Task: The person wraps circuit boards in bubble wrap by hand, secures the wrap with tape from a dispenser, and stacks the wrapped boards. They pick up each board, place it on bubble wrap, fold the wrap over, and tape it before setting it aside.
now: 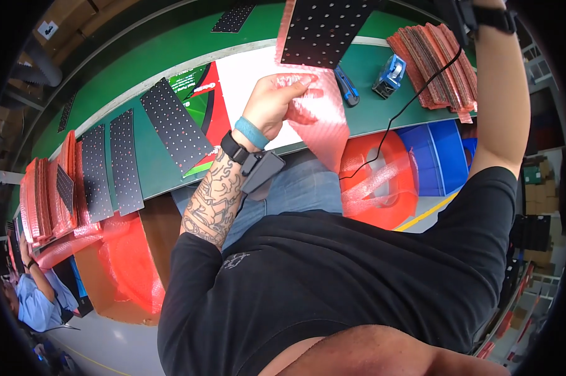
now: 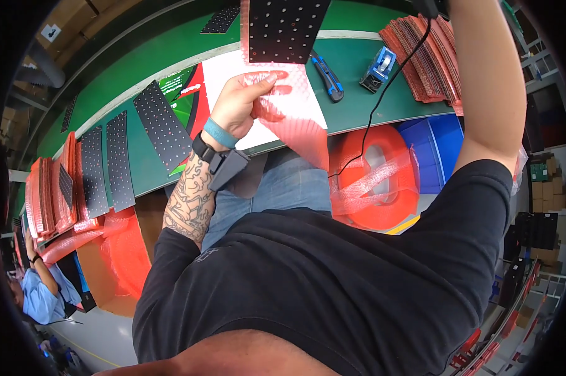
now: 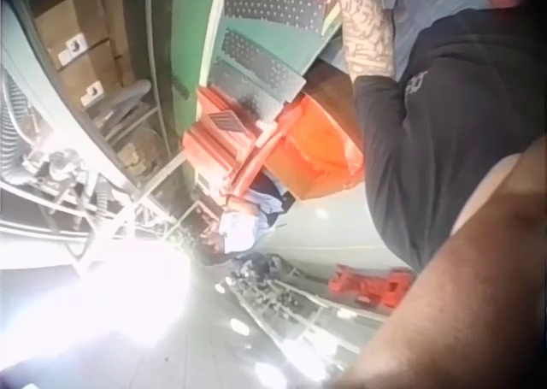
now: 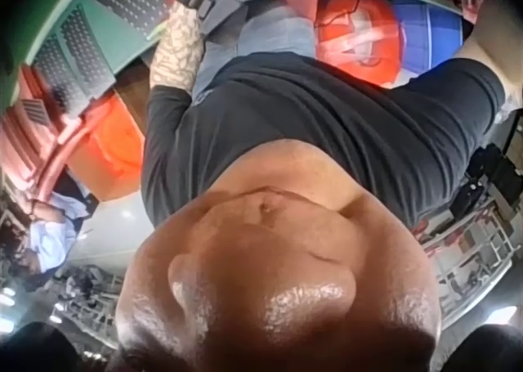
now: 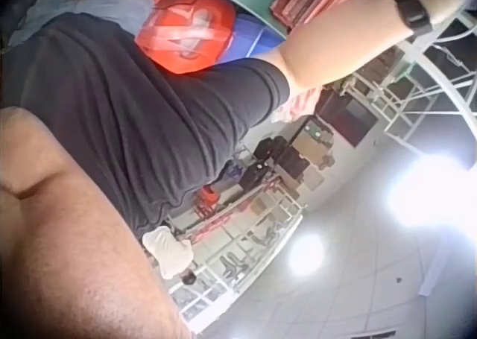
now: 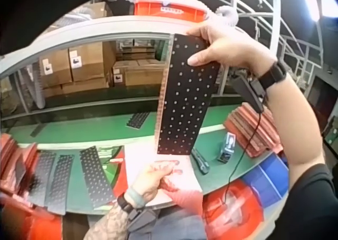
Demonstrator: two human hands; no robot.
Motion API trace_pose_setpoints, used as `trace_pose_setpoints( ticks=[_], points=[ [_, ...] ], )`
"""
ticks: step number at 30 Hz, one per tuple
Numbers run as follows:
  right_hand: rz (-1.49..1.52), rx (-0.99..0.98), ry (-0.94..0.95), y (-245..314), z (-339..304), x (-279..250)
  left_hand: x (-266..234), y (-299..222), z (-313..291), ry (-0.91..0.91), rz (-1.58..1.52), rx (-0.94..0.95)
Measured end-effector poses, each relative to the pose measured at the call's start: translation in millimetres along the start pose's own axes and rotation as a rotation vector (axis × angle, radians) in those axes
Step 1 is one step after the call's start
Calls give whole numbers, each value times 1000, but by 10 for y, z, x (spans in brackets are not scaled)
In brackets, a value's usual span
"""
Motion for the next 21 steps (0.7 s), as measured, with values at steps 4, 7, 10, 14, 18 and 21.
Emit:
trace_pose_setpoints(
  ticks=[4, 7, 10, 14, 18, 21],
  points=[
    [12, -190, -101, 546, -333, 705, -199, 125, 214, 4, -289, -78],
    [-281, -238, 40, 558, -536, 1277, -302, 276, 254, 22, -405, -85],
    [-420, -413, -50, 216, -845, 1721, -206, 439, 217, 100, -446, -87],
    [-366, -566, -172, -82, -1173, 2338, -139, 711, -99, 186, -584, -141],
    [-327, -474, -114, -166, -1382, 2735, -155, 955, -375, 138, -658, -216],
    [-273, -312, 0, -194, -1449, 2920, -171, 1076, -544, 106, -753, -238]
  ],
)
Point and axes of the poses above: each hand's wrist, its own z-axis towards the middle knuckle, its own x-axis out of the palm, y = z × x, the point moved 8 cm from there along z, towards the middle knuckle, and after that the axes turned 11 degrees about z, right-handed, at the moved point
